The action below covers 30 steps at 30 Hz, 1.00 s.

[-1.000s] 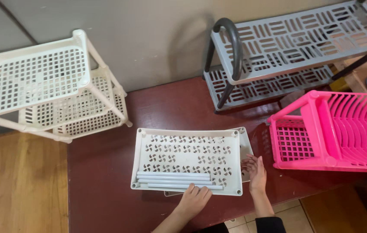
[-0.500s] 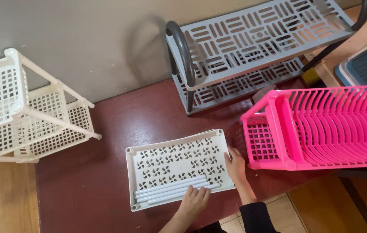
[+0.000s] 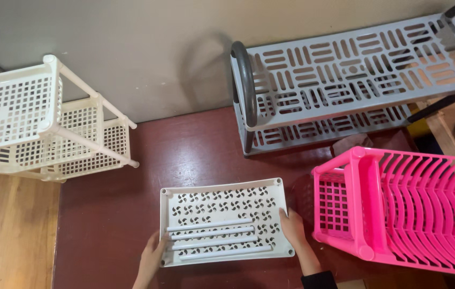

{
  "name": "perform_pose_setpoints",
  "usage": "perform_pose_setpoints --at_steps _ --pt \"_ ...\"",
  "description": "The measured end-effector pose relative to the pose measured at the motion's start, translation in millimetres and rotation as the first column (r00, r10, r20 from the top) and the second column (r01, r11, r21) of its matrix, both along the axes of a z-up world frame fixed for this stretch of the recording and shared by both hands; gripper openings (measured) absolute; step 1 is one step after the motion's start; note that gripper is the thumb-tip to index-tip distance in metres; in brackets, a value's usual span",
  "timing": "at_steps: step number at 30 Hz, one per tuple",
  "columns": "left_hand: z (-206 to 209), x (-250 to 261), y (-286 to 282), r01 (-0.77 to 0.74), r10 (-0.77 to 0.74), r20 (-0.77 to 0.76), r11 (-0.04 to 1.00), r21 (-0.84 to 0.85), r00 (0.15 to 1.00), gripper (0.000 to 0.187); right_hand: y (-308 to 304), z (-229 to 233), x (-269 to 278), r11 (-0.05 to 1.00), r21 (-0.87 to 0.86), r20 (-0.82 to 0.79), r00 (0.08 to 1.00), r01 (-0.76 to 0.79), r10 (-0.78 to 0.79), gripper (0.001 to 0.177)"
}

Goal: The person assembles a white plastic storage rack by inserting vertical poles into perforated trays and connecting them with corner joints. They handle multiple trays and poles, aligning and securing the components to form a two-tiered rack.

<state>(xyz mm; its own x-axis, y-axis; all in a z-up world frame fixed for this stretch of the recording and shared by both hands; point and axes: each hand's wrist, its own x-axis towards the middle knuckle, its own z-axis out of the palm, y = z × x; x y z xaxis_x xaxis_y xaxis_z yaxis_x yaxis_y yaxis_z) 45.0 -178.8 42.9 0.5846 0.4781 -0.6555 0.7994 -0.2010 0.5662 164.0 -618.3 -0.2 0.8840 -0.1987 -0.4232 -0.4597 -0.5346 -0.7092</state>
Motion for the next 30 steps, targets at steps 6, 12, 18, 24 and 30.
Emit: perform_pose_setpoints --at_steps 6,12,18,24,30 --pt "-33 -5 -2 0.047 -0.077 0.144 0.979 0.2 0.987 0.053 11 14 17 0.999 0.032 -0.008 1.0 -0.009 0.009 0.041" --pt "-26 18 15 0.173 -0.219 0.113 0.931 0.32 0.969 0.052 27 31 37 0.998 -0.009 0.051 0.997 -0.055 0.055 0.039" --pt "-25 39 25 0.159 -0.229 0.207 0.939 0.306 0.951 0.052 33 32 45 0.998 0.01 0.067 0.996 -0.068 0.067 0.039" --pt "-13 68 31 0.207 -0.272 0.251 0.944 0.257 0.929 0.052 35 36 55 0.994 -0.046 0.088 0.99 -0.102 0.106 0.041" --pt "-10 88 40 0.214 -0.274 0.285 0.951 0.224 0.919 0.052 40 47 62 0.991 -0.066 0.046 0.992 -0.113 0.117 0.042"
